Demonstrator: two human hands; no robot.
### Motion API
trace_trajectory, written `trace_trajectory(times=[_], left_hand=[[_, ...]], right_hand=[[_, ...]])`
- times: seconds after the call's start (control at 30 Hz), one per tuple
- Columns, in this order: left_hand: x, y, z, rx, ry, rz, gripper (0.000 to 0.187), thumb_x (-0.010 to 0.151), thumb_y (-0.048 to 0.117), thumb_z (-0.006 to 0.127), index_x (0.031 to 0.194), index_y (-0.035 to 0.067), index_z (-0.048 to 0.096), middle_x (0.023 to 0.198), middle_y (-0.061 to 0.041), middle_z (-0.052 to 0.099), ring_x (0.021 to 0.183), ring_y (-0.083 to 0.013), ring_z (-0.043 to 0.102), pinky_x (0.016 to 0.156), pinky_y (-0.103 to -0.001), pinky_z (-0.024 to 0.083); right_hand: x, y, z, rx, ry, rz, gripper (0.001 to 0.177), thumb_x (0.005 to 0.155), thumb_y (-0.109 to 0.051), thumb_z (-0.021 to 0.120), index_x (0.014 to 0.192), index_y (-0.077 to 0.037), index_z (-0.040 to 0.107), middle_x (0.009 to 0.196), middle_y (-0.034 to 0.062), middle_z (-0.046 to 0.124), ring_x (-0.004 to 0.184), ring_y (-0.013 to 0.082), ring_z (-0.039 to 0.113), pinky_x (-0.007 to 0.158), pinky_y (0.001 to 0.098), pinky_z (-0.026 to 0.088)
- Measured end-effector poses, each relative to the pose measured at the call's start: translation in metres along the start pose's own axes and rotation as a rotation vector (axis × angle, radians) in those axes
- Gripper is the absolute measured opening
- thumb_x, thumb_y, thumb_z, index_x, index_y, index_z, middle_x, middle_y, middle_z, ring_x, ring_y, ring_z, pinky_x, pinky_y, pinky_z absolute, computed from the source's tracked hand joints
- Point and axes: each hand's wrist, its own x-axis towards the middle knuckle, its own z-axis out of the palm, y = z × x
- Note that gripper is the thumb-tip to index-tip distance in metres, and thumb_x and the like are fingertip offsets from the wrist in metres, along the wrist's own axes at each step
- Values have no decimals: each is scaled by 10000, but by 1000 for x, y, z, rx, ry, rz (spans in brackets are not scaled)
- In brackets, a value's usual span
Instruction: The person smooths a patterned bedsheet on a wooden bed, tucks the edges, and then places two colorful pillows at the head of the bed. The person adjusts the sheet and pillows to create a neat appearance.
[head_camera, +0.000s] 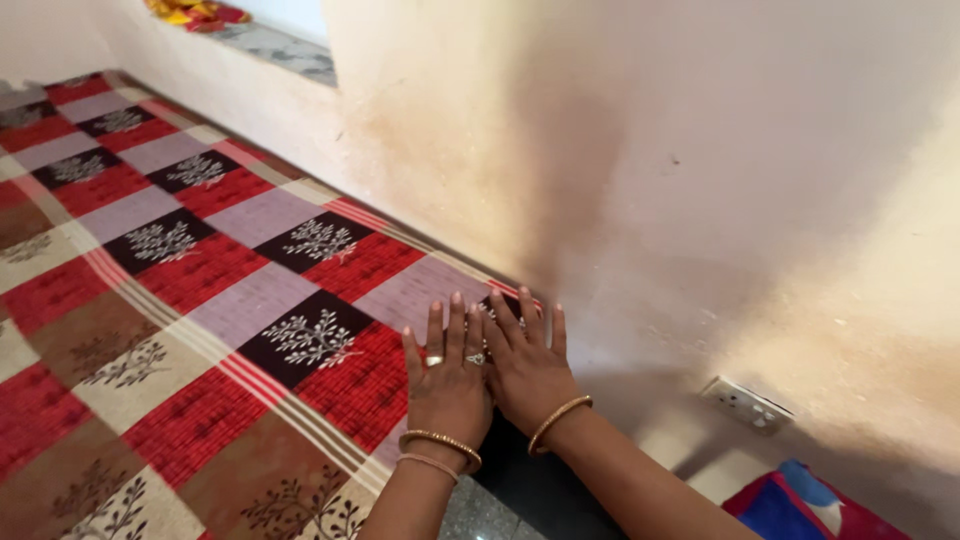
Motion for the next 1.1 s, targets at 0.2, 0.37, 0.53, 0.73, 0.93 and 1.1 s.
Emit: trace_trajectory(times=[0.2, 0.37, 0.53, 0.73, 0.93, 1.1], left_hand=[[12, 28, 6, -101, 74, 123, 799, 877, 327, 529, 1576, 78, 233, 1676, -126, 111, 1546, -343, 12, 1191, -632, -11], [31, 55, 10, -65, -140, 233, 837, 888, 365, 563, 1591, 82, 207, 1682, -130, 87, 1553, -352, -13, 1195, -633, -32], [40, 82, 15, -149, -9, 409, 844, 864, 332, 594, 1595, 92, 246, 1699, -137, 109, 1550, -365, 3, 1191, -626, -36], [28, 114, 22, -249, -23, 577, 852, 855, 350, 626, 1589, 99, 273, 1691, -134, 120, 1560, -346, 14, 1199, -621, -35], [7, 159, 22, -408, -87, 778, 876, 816, 371, 672, 1569, 128, 294, 1674, -135, 135, 1550, -354, 31, 1192, -638, -21], [-18, 209, 19, -441, -116, 958, 911, 803, 369, 693, 1578, 115, 287, 1674, -141, 133, 1543, -373, 44, 1182, -647, -12]], right_hand=[[-21, 23, -12, -104, 62, 80, 683, 909, -300, 606, 1534, -126, 391, 1648, 134, 274, 1539, 386, 106, 1166, 677, 9], [-40, 43, -22, -139, -1, 252, 760, 860, -354, 639, 1533, -134, 364, 1636, 128, 256, 1527, 393, 76, 1152, 691, -7], [-65, 59, -36, -226, 27, 393, 771, 859, -382, 667, 1542, -184, 369, 1639, 118, 257, 1532, 394, 91, 1155, 698, 10], [-110, 63, -58, -278, 32, 548, 785, 836, -394, 700, 1533, -221, 380, 1644, 113, 260, 1530, 400, 101, 1147, 714, 24], [-170, 59, -84, -333, -79, 776, 825, 828, -404, 716, 1543, -229, 344, 1639, 128, 219, 1525, 415, 69, 1132, 736, 9], [-224, 55, -105, -418, -105, 936, 830, 835, -399, 710, 1555, -228, 333, 1645, 115, 209, 1530, 412, 59, 1137, 739, 16]])
